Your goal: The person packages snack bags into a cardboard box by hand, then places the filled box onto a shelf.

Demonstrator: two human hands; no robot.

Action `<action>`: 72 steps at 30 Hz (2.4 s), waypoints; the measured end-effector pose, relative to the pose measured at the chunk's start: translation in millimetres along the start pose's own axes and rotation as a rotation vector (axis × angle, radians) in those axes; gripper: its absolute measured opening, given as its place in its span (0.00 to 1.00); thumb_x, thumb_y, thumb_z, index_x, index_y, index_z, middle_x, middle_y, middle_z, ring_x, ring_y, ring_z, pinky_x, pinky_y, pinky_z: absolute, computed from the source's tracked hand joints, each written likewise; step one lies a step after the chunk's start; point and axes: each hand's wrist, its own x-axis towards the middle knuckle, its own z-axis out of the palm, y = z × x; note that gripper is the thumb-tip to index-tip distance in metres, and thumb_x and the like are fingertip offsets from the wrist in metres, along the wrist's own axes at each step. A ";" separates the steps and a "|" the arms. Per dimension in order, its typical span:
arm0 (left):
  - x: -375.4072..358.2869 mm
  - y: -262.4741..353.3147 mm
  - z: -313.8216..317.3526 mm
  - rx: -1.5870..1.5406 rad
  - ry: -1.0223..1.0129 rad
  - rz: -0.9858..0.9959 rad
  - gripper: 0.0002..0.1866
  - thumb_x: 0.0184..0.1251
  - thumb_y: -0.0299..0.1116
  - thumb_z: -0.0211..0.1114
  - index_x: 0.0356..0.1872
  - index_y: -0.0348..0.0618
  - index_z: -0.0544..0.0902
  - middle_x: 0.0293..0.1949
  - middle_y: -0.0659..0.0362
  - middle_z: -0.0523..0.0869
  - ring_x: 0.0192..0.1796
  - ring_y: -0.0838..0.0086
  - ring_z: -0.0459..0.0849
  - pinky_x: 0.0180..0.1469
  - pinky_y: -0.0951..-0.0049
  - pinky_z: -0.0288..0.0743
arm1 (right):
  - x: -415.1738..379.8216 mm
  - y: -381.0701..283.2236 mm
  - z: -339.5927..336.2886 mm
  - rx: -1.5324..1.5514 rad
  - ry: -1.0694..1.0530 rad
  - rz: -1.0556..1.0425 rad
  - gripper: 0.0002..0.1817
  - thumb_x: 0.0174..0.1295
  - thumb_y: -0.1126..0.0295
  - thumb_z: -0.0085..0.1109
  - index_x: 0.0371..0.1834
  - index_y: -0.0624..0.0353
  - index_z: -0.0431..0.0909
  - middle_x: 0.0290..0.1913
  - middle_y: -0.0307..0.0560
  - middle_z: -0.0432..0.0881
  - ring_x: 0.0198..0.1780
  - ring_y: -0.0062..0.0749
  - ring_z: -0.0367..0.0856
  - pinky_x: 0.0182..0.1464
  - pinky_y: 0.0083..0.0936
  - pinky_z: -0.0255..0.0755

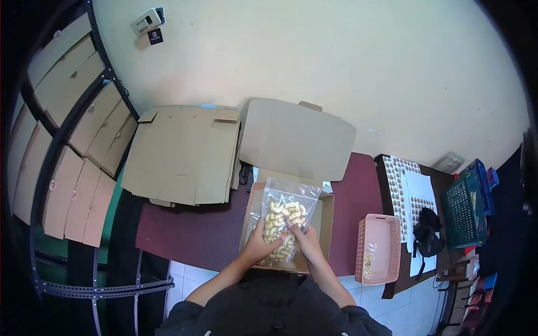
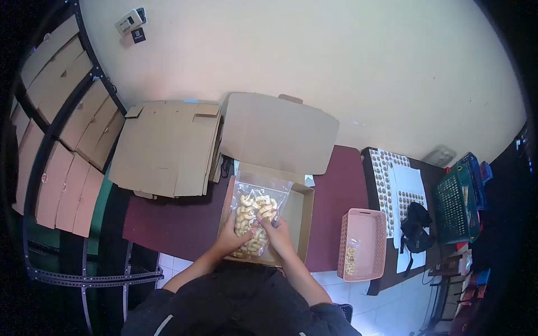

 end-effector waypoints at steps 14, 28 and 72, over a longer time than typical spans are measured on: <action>-1.1 -5.0 4.4 -0.264 0.035 -0.007 0.29 0.53 0.36 0.69 0.53 0.36 0.66 0.44 0.52 0.80 0.47 0.72 0.79 0.48 0.72 0.73 | -4.5 -0.9 13.1 0.213 0.062 0.015 0.20 0.58 0.72 0.60 0.52 0.67 0.68 0.47 0.47 0.77 0.47 0.26 0.75 0.50 0.22 0.69; -1.9 -9.7 -2.9 -0.201 0.150 0.066 0.21 0.61 0.34 0.61 0.51 0.34 0.69 0.43 0.55 0.78 0.46 0.76 0.76 0.48 0.74 0.70 | -18.3 -0.5 23.2 0.051 -0.071 -0.086 0.21 0.62 0.72 0.54 0.56 0.66 0.63 0.52 0.47 0.74 0.52 0.25 0.72 0.54 0.23 0.66; 5.3 5.1 -18.6 -0.147 -0.132 0.025 0.36 0.51 0.27 0.68 0.61 0.35 0.59 0.50 0.53 0.75 0.51 0.72 0.75 0.51 0.73 0.71 | -18.4 -18.4 25.0 -0.037 -0.057 -0.115 0.19 0.60 0.65 0.58 0.49 0.67 0.71 0.43 0.44 0.79 0.44 0.23 0.76 0.48 0.22 0.70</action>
